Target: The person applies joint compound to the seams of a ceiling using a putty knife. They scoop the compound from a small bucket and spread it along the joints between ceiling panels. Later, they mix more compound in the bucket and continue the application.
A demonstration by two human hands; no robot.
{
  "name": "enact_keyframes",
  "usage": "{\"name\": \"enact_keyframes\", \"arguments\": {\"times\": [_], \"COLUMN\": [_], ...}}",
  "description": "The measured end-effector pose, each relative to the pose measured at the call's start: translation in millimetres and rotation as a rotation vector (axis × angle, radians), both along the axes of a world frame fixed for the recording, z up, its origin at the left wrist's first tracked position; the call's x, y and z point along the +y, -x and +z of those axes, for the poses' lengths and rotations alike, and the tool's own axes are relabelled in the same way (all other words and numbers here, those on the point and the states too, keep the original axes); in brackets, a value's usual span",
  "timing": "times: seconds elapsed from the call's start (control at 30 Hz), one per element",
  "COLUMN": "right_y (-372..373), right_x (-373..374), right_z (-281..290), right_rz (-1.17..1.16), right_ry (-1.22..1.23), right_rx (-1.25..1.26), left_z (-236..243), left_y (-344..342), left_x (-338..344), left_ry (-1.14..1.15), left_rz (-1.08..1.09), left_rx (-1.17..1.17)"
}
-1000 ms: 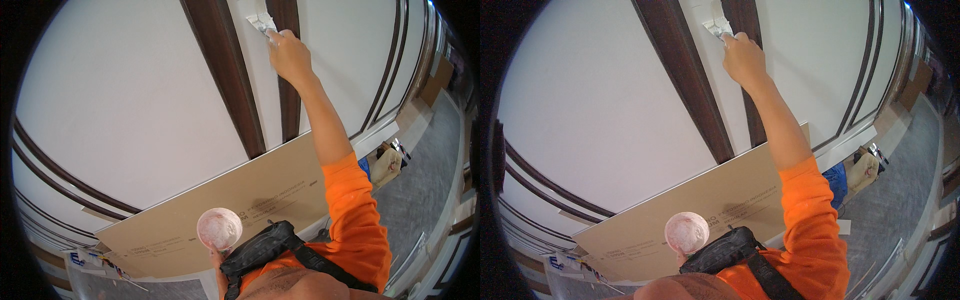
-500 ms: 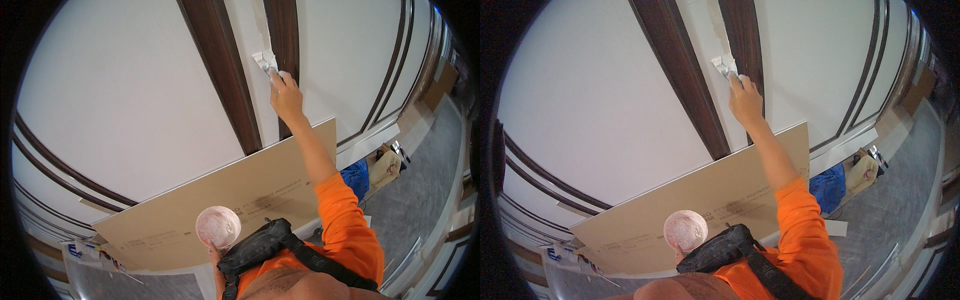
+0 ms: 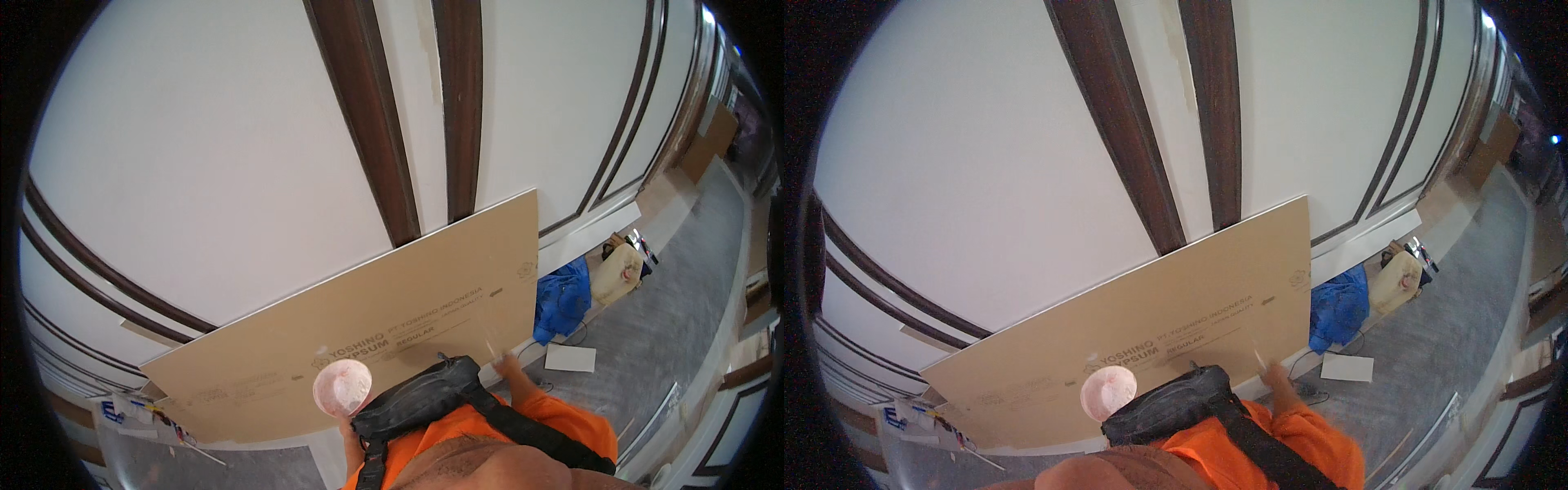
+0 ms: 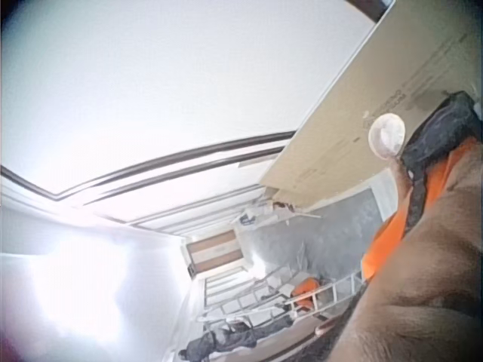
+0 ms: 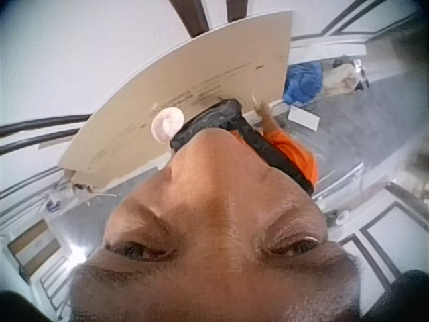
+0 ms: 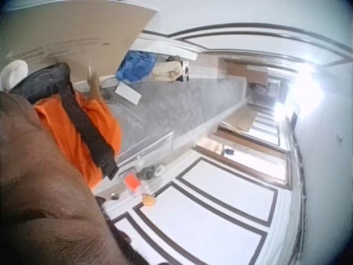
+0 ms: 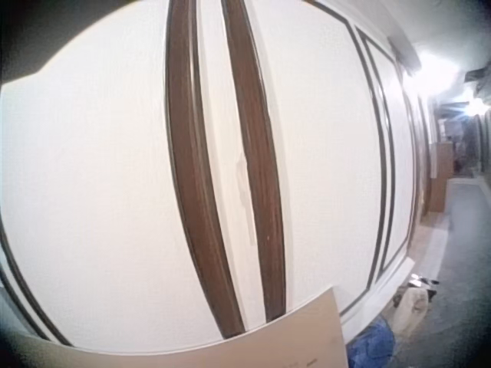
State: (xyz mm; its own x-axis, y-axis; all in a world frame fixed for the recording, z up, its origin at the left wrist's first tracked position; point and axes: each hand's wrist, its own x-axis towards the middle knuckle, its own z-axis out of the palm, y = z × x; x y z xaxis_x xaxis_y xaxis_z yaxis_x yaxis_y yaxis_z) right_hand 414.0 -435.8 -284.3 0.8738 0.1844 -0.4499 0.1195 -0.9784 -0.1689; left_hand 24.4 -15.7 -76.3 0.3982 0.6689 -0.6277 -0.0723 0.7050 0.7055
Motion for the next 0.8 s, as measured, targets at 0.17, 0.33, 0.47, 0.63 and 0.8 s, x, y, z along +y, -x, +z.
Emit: {"name": "enact_keyframes", "arguments": {"times": [0.17,0.33,0.47,0.63,0.8], "right_y": [286,348,352,334,361], "right_x": [-63,-107,76,187,225], "right_z": [-54,-30,25,87,108], "right_rz": [-0.230,-0.385,-0.572,-0.271,-0.124], "right_ry": [0.047,0.152,-0.190,-0.367,-0.279], "right_rx": [0.401,0.425,0.321,0.006,0.037], "left_z": [3,-21,-6,-31,-47], "left_y": [130,166,238,246,278], "left_x": [58,82,145,156,155], "left_ry": [-0.061,-0.005,-0.090,-0.040,0.008], "left_rz": [0.026,-0.116,-0.114,-0.214,-0.257], "left_rx": [0.214,0.212,0.276,0.188,0.172]}}
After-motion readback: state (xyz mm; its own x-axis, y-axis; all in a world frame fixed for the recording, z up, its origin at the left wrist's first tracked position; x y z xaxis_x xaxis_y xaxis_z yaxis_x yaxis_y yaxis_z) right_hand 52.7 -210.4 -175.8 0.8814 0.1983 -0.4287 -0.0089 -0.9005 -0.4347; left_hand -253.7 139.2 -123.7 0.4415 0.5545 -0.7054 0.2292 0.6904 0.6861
